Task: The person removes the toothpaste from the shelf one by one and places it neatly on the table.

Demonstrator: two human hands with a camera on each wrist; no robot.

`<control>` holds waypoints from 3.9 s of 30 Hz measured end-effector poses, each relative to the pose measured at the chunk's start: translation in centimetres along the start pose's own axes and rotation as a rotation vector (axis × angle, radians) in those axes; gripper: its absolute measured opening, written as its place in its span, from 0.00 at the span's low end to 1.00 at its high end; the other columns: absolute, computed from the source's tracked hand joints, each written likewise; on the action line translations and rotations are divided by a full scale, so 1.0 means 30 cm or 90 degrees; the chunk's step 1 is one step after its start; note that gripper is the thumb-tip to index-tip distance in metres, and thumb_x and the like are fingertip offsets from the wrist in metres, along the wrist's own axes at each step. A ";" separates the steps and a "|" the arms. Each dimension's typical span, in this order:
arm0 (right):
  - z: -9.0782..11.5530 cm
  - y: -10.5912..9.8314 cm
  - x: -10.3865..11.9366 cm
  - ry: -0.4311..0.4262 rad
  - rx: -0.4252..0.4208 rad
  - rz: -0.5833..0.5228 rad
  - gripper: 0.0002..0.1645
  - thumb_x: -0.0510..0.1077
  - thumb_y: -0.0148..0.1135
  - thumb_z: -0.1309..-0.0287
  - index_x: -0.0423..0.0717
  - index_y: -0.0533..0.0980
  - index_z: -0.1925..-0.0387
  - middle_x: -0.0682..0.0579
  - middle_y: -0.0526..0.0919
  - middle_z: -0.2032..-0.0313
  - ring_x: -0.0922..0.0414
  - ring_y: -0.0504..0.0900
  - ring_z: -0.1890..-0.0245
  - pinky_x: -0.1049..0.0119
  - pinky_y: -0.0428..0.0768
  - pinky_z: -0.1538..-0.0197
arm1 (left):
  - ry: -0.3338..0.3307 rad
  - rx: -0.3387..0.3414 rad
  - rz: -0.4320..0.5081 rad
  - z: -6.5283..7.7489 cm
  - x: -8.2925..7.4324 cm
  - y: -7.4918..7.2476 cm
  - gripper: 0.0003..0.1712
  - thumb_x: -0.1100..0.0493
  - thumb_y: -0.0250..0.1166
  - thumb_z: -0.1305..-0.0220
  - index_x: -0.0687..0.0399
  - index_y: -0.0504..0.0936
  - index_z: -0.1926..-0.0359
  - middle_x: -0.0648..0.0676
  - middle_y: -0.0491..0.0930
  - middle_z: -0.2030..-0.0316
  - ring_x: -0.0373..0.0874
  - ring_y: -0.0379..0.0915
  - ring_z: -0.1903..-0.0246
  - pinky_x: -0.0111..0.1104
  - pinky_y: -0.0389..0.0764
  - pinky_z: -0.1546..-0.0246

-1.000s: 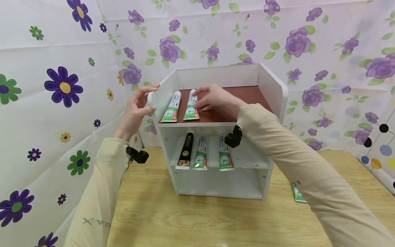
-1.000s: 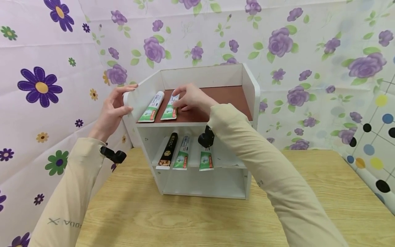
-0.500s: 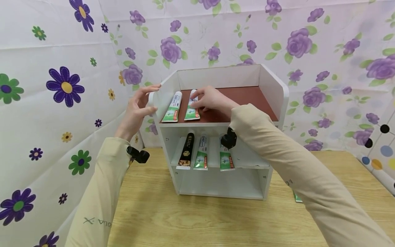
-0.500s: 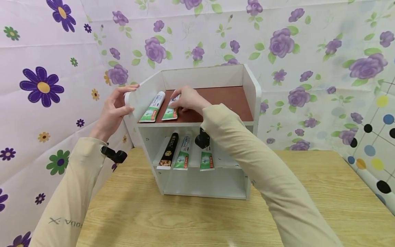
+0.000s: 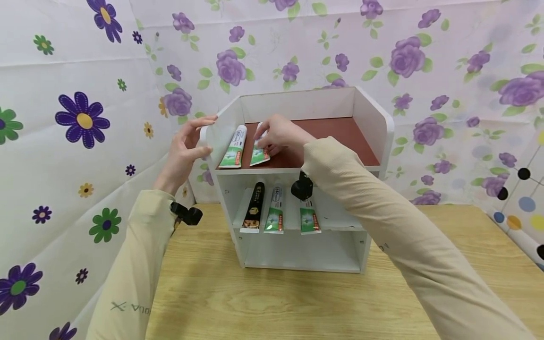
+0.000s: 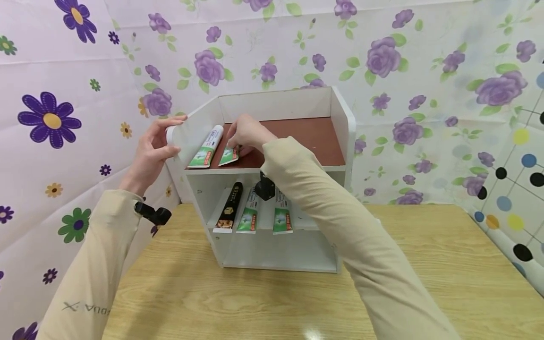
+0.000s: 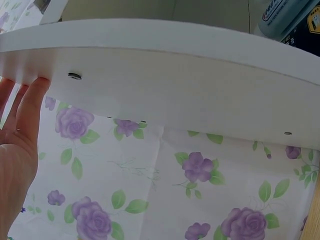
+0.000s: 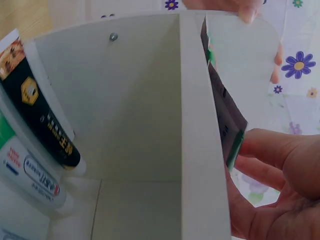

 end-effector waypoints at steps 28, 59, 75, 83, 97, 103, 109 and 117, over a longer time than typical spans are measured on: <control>0.110 -0.108 -0.112 0.017 0.000 -0.494 0.21 0.33 0.57 0.44 0.37 0.72 0.47 0.42 0.73 0.56 0.57 0.74 0.71 0.70 0.72 0.67 | 0.005 0.005 -0.011 0.006 0.007 0.003 0.30 0.81 0.51 0.56 0.59 0.74 0.49 0.60 0.63 0.41 0.51 0.52 0.39 0.32 0.68 0.57; 0.368 -0.531 -0.144 -0.023 -0.142 -0.671 0.14 0.24 0.61 0.55 0.36 0.81 0.64 0.42 0.75 0.60 0.53 0.79 0.70 0.67 0.77 0.68 | 0.006 0.007 -0.023 0.007 -0.005 0.000 0.30 0.80 0.51 0.55 0.59 0.73 0.48 0.59 0.63 0.41 0.49 0.51 0.38 0.32 0.68 0.57; 0.483 -0.659 -0.353 -0.034 -0.126 -0.653 0.15 0.26 0.54 0.46 0.37 0.80 0.59 0.41 0.80 0.65 0.57 0.74 0.79 0.73 0.65 0.83 | 0.007 0.013 -0.019 0.008 0.002 0.001 0.30 0.80 0.52 0.54 0.58 0.73 0.48 0.58 0.62 0.40 0.50 0.50 0.38 0.32 0.68 0.56; 0.518 -0.673 -0.448 -0.018 -0.144 -0.608 0.15 0.28 0.55 0.46 0.40 0.81 0.59 0.44 0.80 0.63 0.54 0.80 0.69 0.69 0.77 0.69 | -0.001 0.009 -0.008 0.011 0.000 0.001 0.30 0.81 0.51 0.54 0.59 0.72 0.47 0.59 0.62 0.40 0.51 0.51 0.39 0.31 0.70 0.58; 0.573 -0.648 -0.649 0.002 -0.155 -0.486 0.17 0.32 0.56 0.44 0.47 0.80 0.54 0.48 0.80 0.60 0.56 0.79 0.66 0.68 0.77 0.66 | -0.003 0.006 0.000 0.005 -0.001 0.001 0.30 0.81 0.50 0.54 0.60 0.72 0.47 0.59 0.62 0.40 0.51 0.51 0.39 0.31 0.71 0.59; 0.588 -0.609 -0.762 0.012 -0.165 -0.407 0.16 0.35 0.56 0.43 0.51 0.80 0.55 0.51 0.81 0.60 0.58 0.79 0.65 0.67 0.77 0.65 | 0.002 0.006 0.002 0.013 0.002 0.004 0.30 0.81 0.50 0.54 0.60 0.72 0.48 0.60 0.61 0.40 0.51 0.51 0.39 0.31 0.70 0.58; 0.615 -0.569 -0.886 0.054 -0.167 -0.343 0.14 0.38 0.57 0.43 0.57 0.80 0.57 0.55 0.80 0.60 0.59 0.78 0.67 0.65 0.76 0.65 | 0.001 0.002 0.006 0.009 0.002 0.005 0.30 0.81 0.50 0.54 0.60 0.72 0.48 0.59 0.61 0.40 0.51 0.51 0.39 0.31 0.70 0.59; 0.638 -0.498 -1.025 0.062 -0.126 -0.383 0.16 0.36 0.56 0.42 0.51 0.79 0.54 0.55 0.79 0.60 0.57 0.79 0.64 0.63 0.77 0.63 | -0.008 0.001 0.012 0.009 0.004 0.006 0.30 0.81 0.51 0.53 0.59 0.73 0.48 0.59 0.61 0.40 0.53 0.53 0.40 0.32 0.71 0.59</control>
Point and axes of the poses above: each hand's wrist, its own z-axis away from the middle knuckle, its own y-axis out of the palm, x = y × z, the point moved 9 cm from there along -z, towards the middle knuckle
